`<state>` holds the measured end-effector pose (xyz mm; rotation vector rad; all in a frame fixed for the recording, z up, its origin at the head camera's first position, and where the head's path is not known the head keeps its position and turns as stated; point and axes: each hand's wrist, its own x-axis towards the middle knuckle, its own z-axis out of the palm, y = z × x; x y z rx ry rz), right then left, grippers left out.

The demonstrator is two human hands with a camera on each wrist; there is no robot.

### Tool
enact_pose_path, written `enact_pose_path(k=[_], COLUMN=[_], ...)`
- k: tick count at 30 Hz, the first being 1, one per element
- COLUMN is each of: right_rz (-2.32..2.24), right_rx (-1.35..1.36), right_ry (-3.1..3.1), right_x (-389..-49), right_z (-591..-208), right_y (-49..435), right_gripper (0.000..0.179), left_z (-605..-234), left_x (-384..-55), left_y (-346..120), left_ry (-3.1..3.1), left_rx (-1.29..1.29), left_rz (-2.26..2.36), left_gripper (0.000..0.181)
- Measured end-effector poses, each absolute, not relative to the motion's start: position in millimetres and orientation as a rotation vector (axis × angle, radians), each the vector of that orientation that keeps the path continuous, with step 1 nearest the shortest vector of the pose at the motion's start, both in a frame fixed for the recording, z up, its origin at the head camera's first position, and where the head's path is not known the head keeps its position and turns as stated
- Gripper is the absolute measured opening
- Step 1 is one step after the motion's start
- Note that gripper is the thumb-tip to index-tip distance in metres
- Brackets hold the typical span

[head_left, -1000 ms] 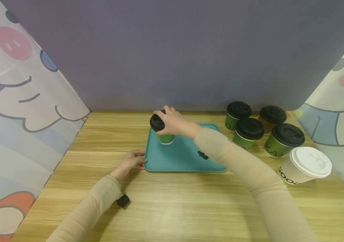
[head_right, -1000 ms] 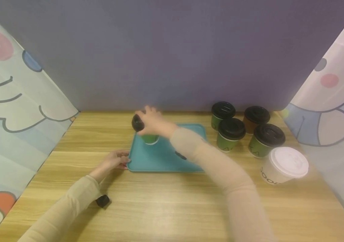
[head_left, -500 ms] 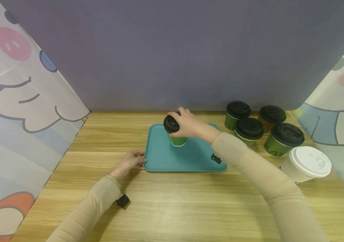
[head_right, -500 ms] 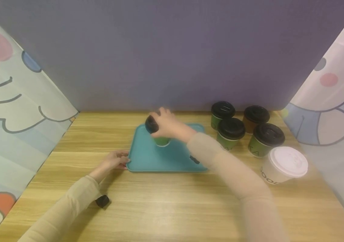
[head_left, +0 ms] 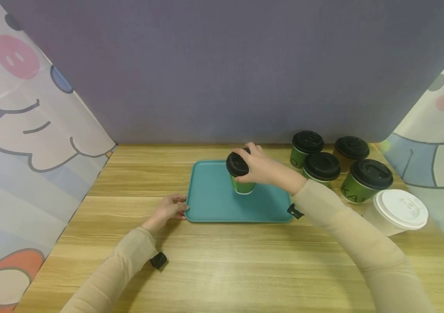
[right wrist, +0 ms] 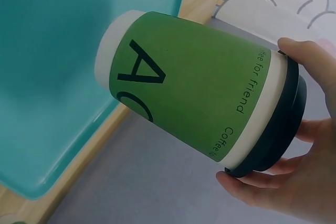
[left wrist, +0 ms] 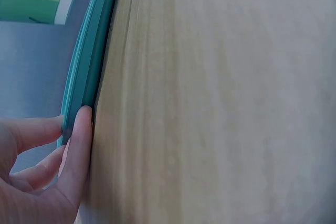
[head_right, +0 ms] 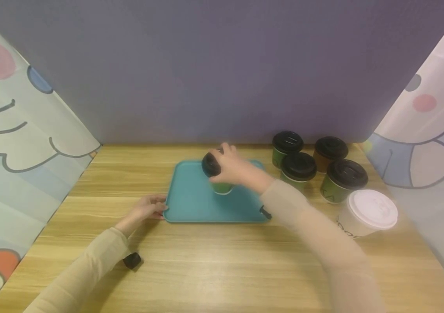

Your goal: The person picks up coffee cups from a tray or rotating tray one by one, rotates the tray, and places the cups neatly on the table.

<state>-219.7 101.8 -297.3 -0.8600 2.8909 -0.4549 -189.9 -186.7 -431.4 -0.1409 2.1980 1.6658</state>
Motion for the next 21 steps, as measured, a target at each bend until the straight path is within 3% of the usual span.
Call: enact_pose_path(k=[21], right_rz=[-0.478], right_rx=[-0.792], right_ry=[2.939], right_x=[-195.8], right_z=[-289.5], right_y=[152.6], right_gripper=[0.079], left_z=[-432.3], left_x=[-189.4], left_y=[-187.2], left_ry=[2.208], left_rx=[-0.136], left_rz=[1.649], left_gripper=[0.044])
